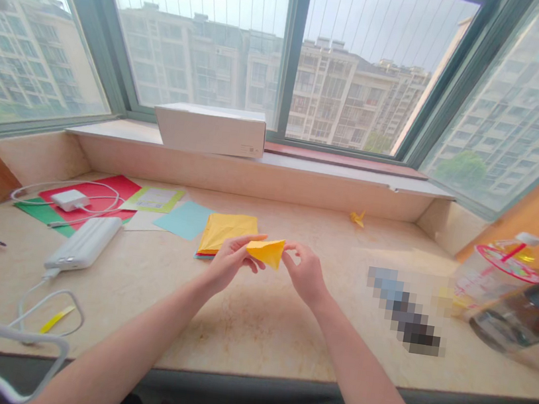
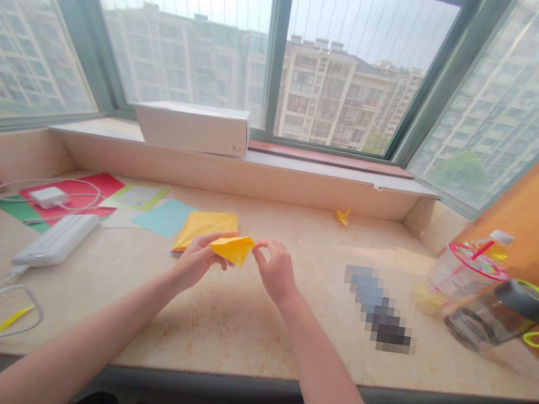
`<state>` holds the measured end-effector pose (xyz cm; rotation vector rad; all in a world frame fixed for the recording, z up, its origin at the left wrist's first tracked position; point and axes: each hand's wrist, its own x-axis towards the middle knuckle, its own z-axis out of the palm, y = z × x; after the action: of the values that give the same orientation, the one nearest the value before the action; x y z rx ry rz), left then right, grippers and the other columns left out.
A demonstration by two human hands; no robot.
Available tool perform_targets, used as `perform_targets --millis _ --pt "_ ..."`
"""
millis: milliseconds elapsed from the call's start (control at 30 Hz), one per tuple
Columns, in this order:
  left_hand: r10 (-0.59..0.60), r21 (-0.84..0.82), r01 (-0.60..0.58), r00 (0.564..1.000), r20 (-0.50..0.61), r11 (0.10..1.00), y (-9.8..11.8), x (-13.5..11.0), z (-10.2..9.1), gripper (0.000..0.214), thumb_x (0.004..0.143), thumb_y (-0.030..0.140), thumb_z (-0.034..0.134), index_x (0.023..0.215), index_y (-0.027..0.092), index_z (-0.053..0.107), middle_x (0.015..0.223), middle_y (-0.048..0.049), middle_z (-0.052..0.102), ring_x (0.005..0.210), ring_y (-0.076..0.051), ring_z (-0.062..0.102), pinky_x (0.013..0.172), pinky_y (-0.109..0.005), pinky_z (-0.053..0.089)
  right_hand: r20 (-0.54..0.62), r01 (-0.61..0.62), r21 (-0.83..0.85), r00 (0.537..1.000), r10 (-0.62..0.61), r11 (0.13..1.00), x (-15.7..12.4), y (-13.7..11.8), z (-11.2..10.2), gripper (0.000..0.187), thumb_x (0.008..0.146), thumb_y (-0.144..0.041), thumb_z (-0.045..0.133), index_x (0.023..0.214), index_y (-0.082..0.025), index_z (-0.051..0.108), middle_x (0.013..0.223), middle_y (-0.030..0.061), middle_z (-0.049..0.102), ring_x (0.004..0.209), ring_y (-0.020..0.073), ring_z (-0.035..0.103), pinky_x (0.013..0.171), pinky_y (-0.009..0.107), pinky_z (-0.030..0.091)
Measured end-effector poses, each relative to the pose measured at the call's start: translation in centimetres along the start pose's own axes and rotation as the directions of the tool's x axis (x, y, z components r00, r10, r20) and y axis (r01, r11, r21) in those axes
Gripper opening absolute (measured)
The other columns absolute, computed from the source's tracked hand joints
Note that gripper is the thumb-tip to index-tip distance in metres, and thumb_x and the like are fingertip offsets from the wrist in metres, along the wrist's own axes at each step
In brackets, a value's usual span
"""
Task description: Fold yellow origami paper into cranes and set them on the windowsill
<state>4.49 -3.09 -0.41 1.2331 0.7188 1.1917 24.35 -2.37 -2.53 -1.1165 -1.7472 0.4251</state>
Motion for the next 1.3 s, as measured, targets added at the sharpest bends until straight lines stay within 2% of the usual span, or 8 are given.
perform_targets --millis 200,500,667,767,933,1100,1200,1300 --pt "0.023 -0.131 -0.018 0.999 0.035 0.991 -0.4 0.1 0.0 0.043 0.084 0.043 0.058 0.110 0.012 0.070 0.104 -0.0142 0.073 0.079 -0.024 0.070 0.067 -0.034 0.054 -0.038 0.023 -0.022 0.999 -0.024 0.999 0.1 0.7 0.2 0.023 0.086 -0.024 0.056 0.107 -0.020 0.065 0.107 0.0079 0.069 0.102 0.0239 0.062 0.090 0.041 0.049" --pt "0.050 0.090 -0.029 0.969 -0.240 0.996 -0.4 0.5 0.5 0.049 0.074 0.035 0.074 0.118 0.015 0.064 0.105 -0.0105 0.073 0.091 -0.023 0.068 0.079 -0.032 0.052 0.005 0.150 -0.025 0.989 -0.150 0.988 -0.3 0.0 0.1 0.063 0.081 -0.022 0.065 0.139 -0.028 0.041 0.130 0.0103 0.053 0.119 0.0265 0.052 0.101 0.048 0.044" --pt "0.014 0.022 -0.009 0.972 -0.234 1.000 -0.4 0.5 0.4 0.071 0.075 0.035 0.074 0.137 0.017 0.045 0.103 -0.0102 0.073 0.086 -0.022 0.070 0.076 -0.034 0.054 0.149 0.245 0.012 0.958 -0.244 0.969 -0.6 -0.1 0.3 0.050 0.084 -0.025 0.066 0.131 -0.033 0.052 0.141 0.0088 0.040 0.125 0.0251 0.048 0.102 0.045 0.045" --pt "0.008 0.048 0.002 0.976 -0.216 0.999 -0.4 0.5 0.4 0.061 0.074 0.038 0.074 0.127 0.014 0.053 0.100 -0.0108 0.074 0.087 -0.024 0.071 0.074 -0.033 0.054 0.158 0.257 0.013 0.954 -0.256 0.966 -0.8 -0.2 0.4 0.040 0.084 -0.021 0.064 0.123 -0.031 0.060 0.141 0.0084 0.041 0.122 0.0240 0.050 0.100 0.044 0.046" --pt "0.053 0.128 -0.020 0.965 -0.258 0.992 -0.2 0.7 0.1 0.051 0.073 0.043 0.073 0.111 0.012 0.060 0.098 -0.0126 0.075 0.086 -0.026 0.071 0.072 -0.033 0.055 0.082 0.196 -0.128 0.979 -0.186 0.972 -0.3 -0.7 -0.4 0.049 0.085 -0.016 0.057 0.132 -0.024 0.050 0.130 0.0102 0.055 0.124 0.0237 0.050 0.107 0.045 0.040" --pt "0.053 0.176 -0.005 0.962 -0.270 0.984 0.3 0.7 -0.2 0.048 0.074 0.046 0.071 0.108 0.013 0.060 0.097 -0.0122 0.075 0.081 -0.024 0.072 0.066 -0.031 0.055 -0.033 -0.070 -0.437 0.998 0.062 0.897 -0.2 0.8 -5.6 0.044 0.085 -0.026 0.058 0.128 -0.020 0.054 0.123 0.0112 0.062 0.117 0.0262 0.056 0.102 0.043 0.043" --pt "0.056 0.218 0.001 0.966 -0.252 0.976 0.4 0.6 -0.1 0.046 0.076 0.047 0.070 0.106 0.014 0.061 0.095 -0.0113 0.075 0.079 -0.023 0.072 0.064 -0.029 0.054 -0.111 -0.266 -0.672 0.959 0.262 0.691 -2.0 3.1 -10.9 0.044 0.086 -0.036 0.056 0.126 -0.017 0.057 0.121 0.0146 0.063 0.116 0.0299 0.056 0.099 0.043 0.042" --pt "0.066 0.276 -0.001 0.972 -0.224 0.961 0.8 0.2 0.3 0.044 0.075 0.047 0.071 0.103 0.014 0.063 0.092 -0.0103 0.075 0.077 -0.023 0.071 0.065 -0.029 0.055 -0.197 -0.411 -0.793 0.871 0.450 0.449 -4.8 5.5 -15.7 0.055 0.086 -0.048 0.056 0.129 -0.014 0.055 0.119 0.0184 0.063 0.112 0.0335 0.057 0.091 0.043 0.044"
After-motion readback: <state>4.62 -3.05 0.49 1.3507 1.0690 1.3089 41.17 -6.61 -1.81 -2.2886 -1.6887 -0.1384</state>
